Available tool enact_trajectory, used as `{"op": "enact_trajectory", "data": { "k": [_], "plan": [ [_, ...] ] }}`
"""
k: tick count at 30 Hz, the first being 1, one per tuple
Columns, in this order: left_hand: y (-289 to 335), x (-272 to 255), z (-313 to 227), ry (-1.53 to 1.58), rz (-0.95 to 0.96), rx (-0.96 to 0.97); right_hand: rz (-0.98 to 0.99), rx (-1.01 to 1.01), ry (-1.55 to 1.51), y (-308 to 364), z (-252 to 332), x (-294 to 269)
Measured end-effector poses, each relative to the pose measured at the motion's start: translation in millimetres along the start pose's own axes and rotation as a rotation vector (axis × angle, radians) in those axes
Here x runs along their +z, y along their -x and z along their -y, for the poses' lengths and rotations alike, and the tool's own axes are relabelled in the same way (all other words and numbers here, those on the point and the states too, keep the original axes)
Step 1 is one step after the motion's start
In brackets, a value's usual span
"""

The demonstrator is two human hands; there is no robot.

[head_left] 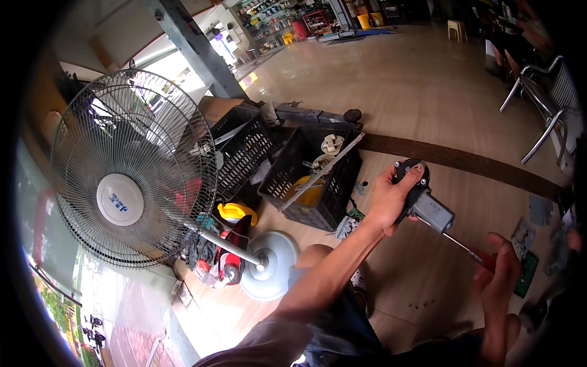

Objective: The person disassembles a small electric motor by removing screws from the housing using a screwdriver and pulling the armature out of the motor case.

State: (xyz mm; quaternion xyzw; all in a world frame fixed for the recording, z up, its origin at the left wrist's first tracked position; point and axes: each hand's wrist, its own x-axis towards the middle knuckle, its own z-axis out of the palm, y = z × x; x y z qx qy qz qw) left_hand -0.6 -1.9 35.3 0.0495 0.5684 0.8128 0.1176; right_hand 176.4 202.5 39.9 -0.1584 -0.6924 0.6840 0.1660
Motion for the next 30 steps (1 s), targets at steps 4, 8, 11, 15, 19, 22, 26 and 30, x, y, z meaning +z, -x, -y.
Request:
{"op": "enact_trajectory", "data": {
  "k": [4, 8, 11, 15, 19, 22, 26, 30],
  "plan": [
    [4.6, 2.9, -2.3, 0.011, 0.032, -0.024, -0.01, 0.023, 0.049, 0.7, -2.9, -5.6],
    [3.1, 16.5, -5.7, 0.064, 0.048, -0.02, -0.089, -0.421, 0.113, -5.6, -24.4, -4.9],
    [-2.2, 6.9, -1.7, 0.011, 0.031, -0.003, 0.123, -0.201, -0.026, 0.2, -11.9, -10.1],
    [-3.3, 1.9, 0.2, 0.015, 0.019, -0.007, 0.063, -0.081, 0.044, 0.9, 5.8, -2.4],
    [-4.4, 14.8, 6.4, 0.048, 0.045, -0.065, -0.027, -0.474, 0.051, -1.4, -12.5, -14.0],
    [-4.6, 16.2, 9.3, 0.04, 0.051, -0.059, 0.009, -0.489, 0.083, 4.7, -8.5, -18.6],
    [-6.3, 17.0, 13.6, 0.04, 0.006, -0.109, 0.062, -0.273, 0.02, 9.2, 0.7, -21.4],
    [-10.5, 15.4, 18.7, 0.08, 0.015, -0.186, 0.022, -0.525, 0.086, 3.1, -7.4, -22.1]
  ]
}}
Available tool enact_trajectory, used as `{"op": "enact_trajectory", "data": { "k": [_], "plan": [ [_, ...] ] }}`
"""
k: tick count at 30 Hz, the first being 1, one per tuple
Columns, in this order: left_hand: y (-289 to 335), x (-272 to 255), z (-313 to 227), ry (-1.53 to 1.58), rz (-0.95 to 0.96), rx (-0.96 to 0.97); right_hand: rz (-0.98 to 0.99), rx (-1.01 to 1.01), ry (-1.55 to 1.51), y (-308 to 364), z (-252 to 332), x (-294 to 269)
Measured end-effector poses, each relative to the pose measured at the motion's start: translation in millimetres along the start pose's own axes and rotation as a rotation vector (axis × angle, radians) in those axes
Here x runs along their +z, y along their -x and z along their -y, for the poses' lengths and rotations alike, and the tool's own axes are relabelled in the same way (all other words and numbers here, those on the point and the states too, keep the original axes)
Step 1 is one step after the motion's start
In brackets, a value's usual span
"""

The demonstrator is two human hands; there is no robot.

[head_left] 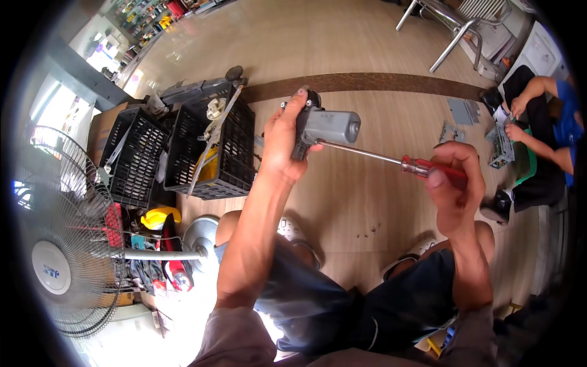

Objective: The person disassembles a small electric motor by removing screws from the housing using a screwdriver and pulling the armature out of the motor case.

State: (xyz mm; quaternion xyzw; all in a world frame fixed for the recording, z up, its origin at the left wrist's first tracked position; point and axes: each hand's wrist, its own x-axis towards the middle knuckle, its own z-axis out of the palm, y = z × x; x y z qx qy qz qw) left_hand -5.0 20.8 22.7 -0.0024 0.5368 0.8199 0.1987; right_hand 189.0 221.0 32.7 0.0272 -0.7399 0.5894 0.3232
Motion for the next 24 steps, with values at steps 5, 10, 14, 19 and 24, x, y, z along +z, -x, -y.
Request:
{"op": "enact_trajectory", "data": {
  "k": [5, 10, 14, 19, 24],
  "plan": [
    [0.9, 2.8, -0.1, -0.055, 0.024, 0.024, 0.028, 0.329, -0.034, -3.8, 8.0, -5.9],
    [-2.4, 8.7, 6.0, -0.062, 0.002, 0.077, -0.013, -0.024, 0.073, -1.8, 1.0, -3.4],
    [0.8, 10.5, 3.4, -0.07, -0.025, 0.045, 0.038, 0.314, -0.058, -4.9, 4.7, -10.0],
    [-1.2, 13.6, 5.3, -0.078, -0.017, 0.043, -0.062, -0.023, 0.041, -7.3, -4.1, -3.0],
    [-2.5, 9.1, 8.0, -0.063, 0.005, 0.069, 0.011, 0.271, -0.01, -6.6, 2.5, -14.9]
  ]
}}
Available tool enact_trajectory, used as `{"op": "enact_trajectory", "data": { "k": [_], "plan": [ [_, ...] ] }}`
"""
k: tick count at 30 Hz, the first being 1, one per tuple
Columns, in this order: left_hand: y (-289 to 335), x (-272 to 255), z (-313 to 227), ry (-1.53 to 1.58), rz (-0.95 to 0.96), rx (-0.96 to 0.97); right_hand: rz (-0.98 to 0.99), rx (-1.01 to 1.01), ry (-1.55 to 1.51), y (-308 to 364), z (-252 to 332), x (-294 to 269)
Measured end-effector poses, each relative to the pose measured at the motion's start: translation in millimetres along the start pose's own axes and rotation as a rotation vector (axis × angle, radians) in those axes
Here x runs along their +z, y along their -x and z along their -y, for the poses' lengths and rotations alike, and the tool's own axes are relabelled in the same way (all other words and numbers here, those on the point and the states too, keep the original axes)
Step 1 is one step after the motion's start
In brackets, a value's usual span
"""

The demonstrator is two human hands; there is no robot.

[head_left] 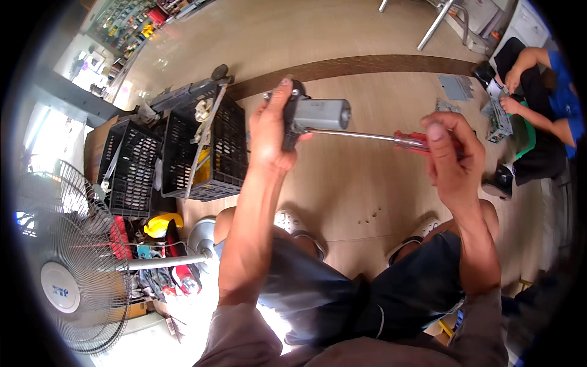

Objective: The person disassembles a small electric motor by removing screws from the housing using a screwdriver and pulling the armature out of the motor case.

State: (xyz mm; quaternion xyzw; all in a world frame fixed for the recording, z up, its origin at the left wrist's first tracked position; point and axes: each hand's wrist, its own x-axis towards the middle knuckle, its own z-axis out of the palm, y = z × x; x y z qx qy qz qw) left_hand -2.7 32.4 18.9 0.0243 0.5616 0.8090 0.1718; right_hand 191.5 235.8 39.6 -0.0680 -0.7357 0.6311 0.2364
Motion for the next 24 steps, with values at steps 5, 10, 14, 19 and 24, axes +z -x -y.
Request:
{"op": "enact_trajectory", "data": {
  "k": [5, 10, 14, 19, 24],
  "plan": [
    [2.1, 2.3, -1.1, 0.031, -0.043, -0.018, -0.082, -0.215, 0.062, -1.3, -3.3, 9.2],
    [2.0, 0.6, -1.1, 0.031, -0.003, 0.01, 0.0, -0.038, 0.024, -2.0, 1.5, 1.8],
    [-0.9, 0.4, 2.6, 0.042, -0.001, 0.006, -0.079, -0.412, 0.121, -4.2, -10.3, 12.7],
    [-0.2, -1.6, 2.2, 0.063, 0.007, 0.008, -0.054, -0.104, 0.062, 0.3, -0.9, 9.2],
    [1.4, 1.3, 2.1, 0.064, 0.004, 0.012, -0.181, -0.56, 0.133, -7.6, -10.2, 21.1]
  ]
}}
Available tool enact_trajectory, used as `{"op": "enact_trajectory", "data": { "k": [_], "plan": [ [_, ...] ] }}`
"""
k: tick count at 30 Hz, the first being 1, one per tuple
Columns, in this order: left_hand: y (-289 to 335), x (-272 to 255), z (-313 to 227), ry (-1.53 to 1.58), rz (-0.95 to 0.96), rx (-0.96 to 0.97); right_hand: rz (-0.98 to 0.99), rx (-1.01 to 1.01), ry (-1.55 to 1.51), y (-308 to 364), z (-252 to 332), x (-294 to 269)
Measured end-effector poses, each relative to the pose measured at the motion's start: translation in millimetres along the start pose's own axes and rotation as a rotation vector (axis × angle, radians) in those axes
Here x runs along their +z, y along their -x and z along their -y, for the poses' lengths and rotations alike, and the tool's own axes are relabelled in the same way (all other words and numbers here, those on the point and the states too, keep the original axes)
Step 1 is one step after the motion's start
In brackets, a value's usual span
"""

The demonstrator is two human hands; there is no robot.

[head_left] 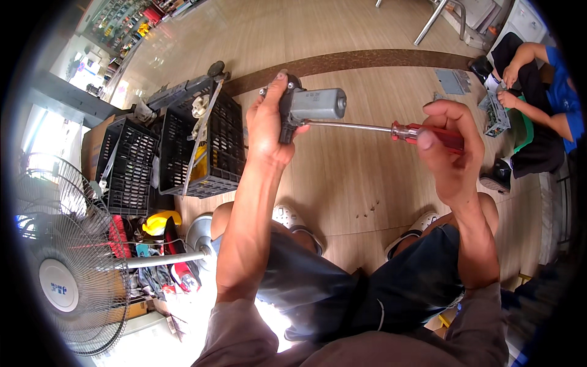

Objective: The person disassembles a small electric motor by removing screws from the housing using a screwdriver and pulling the armature out of the motor case.

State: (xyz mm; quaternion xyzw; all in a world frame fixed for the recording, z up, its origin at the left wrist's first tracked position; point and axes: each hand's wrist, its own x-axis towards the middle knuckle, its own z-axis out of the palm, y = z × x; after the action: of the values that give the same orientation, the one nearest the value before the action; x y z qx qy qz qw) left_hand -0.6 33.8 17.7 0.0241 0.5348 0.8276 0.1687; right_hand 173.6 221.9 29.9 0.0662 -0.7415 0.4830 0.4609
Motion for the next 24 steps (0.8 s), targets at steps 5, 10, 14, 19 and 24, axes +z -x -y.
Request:
{"op": "enact_trajectory", "data": {
  "k": [5, 10, 14, 19, 24],
  "plan": [
    [-0.3, -1.6, 1.0, -0.003, 0.002, -0.016, 0.16, 0.532, -0.082, -1.8, 11.2, -18.0],
    [-2.6, -2.1, 6.8, 0.012, 0.018, -0.039, 0.094, 0.22, -0.053, 0.8, 3.4, -13.0],
    [-4.0, -4.3, 11.2, 0.011, -0.027, -0.071, 0.108, 0.424, -0.081, -0.1, 8.1, -15.0],
    [-3.0, 0.7, 12.6, 0.037, -0.07, -0.135, 0.078, 0.291, -0.21, -0.9, -1.2, -11.4],
    [-2.0, -1.1, 15.2, 0.122, -0.01, -0.189, 0.053, 0.333, -0.316, -2.5, -3.1, -13.8]
  ]
}}
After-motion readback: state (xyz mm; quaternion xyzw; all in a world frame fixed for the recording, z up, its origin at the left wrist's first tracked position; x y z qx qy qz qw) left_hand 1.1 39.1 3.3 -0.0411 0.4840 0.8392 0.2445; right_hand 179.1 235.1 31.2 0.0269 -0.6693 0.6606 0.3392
